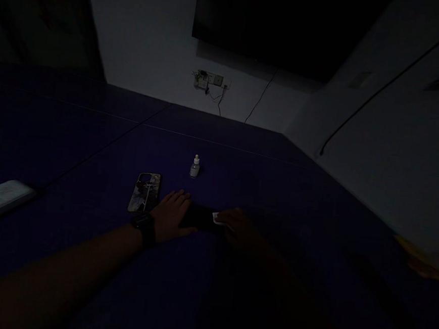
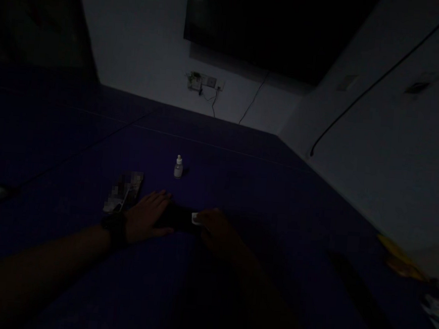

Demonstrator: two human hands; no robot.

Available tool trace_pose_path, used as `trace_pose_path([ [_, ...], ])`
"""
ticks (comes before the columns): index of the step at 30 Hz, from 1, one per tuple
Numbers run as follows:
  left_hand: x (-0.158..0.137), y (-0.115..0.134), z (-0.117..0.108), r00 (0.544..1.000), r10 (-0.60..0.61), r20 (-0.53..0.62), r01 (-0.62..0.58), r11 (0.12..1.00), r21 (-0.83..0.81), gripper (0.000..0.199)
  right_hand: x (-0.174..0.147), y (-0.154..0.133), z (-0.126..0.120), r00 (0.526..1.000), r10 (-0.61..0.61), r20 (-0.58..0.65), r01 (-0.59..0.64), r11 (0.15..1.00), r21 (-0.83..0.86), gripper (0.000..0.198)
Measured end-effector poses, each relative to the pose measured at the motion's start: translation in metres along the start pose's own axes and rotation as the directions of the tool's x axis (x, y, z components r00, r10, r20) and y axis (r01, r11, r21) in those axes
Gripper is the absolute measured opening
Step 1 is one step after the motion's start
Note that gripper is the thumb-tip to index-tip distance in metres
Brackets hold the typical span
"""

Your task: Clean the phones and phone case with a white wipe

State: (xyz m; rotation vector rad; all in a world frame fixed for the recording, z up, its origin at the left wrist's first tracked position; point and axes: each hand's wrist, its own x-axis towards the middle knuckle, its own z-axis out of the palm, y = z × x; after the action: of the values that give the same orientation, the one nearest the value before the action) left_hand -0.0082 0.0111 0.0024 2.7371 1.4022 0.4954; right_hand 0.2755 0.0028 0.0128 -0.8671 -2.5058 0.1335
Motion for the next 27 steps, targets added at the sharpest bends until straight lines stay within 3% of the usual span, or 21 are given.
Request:
trace_pose_path([
  [7,-0.002,-0.003,0.005,0.999,0.017,-0.034,-0.017,1.000,-0.005,0.073,0.003,-0.010,-0.005,0.997,-0.061,0.043,0.060,0.998,0.017,0.043],
  [13,-0.001,0.001,-0.001,1.000,0.005,-0.015,-0.004,1.000,0.022,0.073,0.011,0.005,0.003,0.999,0.019,-0.039,-0.021,0.997,-0.068,0.037],
  [21,0.001,0.003,-0.004,0.999,-0.006,0.035,0.006,1.000,0.020,0.077,0.002,-0.017,-0.007,0.993,-0.101,0.054,0.093,0.986,0.136,0.041],
  [27,0.000,0.003,-0.003,0.999,-0.015,0.030,0.014,1.000,0.017,0.075,0.011,-0.003,0.003,1.000,-0.029,-0.012,0.030,0.999,0.040,0.040],
])
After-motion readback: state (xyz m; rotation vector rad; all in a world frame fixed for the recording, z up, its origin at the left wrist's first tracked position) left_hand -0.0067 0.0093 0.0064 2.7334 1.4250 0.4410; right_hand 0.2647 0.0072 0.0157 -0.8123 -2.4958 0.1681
